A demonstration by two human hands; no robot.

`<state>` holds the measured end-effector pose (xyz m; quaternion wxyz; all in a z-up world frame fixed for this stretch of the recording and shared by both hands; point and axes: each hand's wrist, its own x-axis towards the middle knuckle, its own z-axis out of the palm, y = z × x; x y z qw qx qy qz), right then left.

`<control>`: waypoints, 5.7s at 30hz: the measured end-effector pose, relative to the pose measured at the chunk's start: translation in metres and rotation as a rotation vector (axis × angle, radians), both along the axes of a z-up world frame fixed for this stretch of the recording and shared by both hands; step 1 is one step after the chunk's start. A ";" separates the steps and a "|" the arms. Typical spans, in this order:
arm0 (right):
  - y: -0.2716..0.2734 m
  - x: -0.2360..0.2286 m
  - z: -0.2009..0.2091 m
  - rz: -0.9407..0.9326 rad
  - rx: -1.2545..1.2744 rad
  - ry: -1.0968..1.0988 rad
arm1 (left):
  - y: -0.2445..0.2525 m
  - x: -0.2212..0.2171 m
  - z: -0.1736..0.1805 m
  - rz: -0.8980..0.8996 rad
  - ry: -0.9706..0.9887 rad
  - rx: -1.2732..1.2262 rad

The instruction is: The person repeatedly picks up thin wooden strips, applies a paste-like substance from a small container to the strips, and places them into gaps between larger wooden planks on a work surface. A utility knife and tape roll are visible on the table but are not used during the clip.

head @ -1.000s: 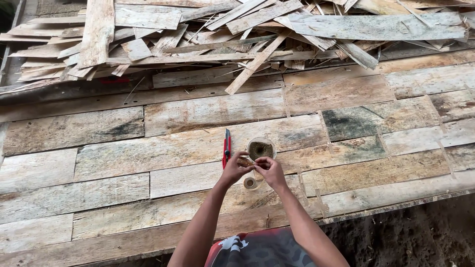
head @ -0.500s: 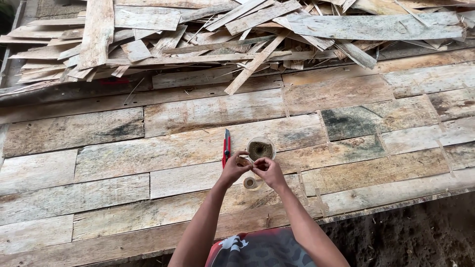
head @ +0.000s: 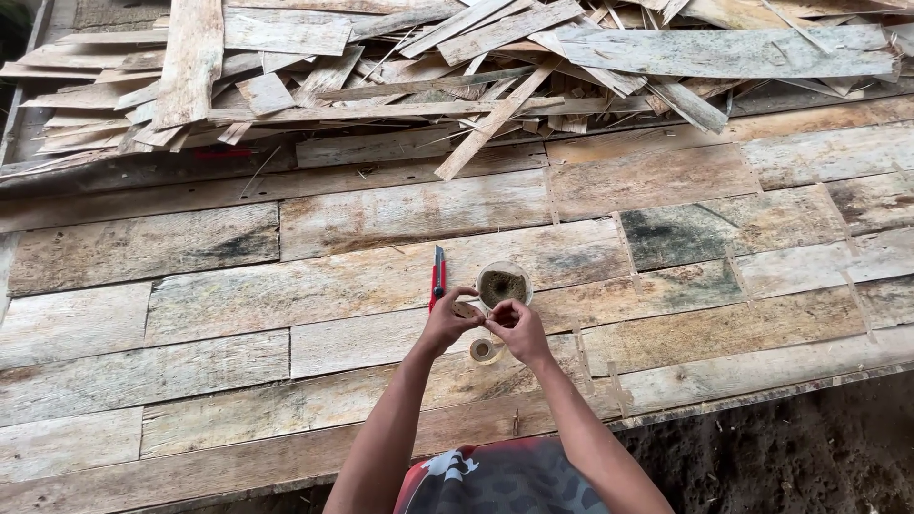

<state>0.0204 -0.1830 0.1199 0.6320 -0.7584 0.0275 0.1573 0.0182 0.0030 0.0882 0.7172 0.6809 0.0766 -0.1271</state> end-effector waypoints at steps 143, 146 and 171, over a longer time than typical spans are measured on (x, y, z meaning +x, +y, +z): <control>-0.080 0.072 -0.095 -0.228 -0.578 0.089 | -0.099 0.022 0.009 -0.503 0.042 1.083; -0.083 0.095 -0.062 -0.165 -0.606 0.071 | -0.095 0.032 0.020 -0.478 0.017 1.062; -0.136 0.131 0.015 -0.040 -0.434 0.048 | -0.106 0.038 0.040 -0.322 0.188 0.901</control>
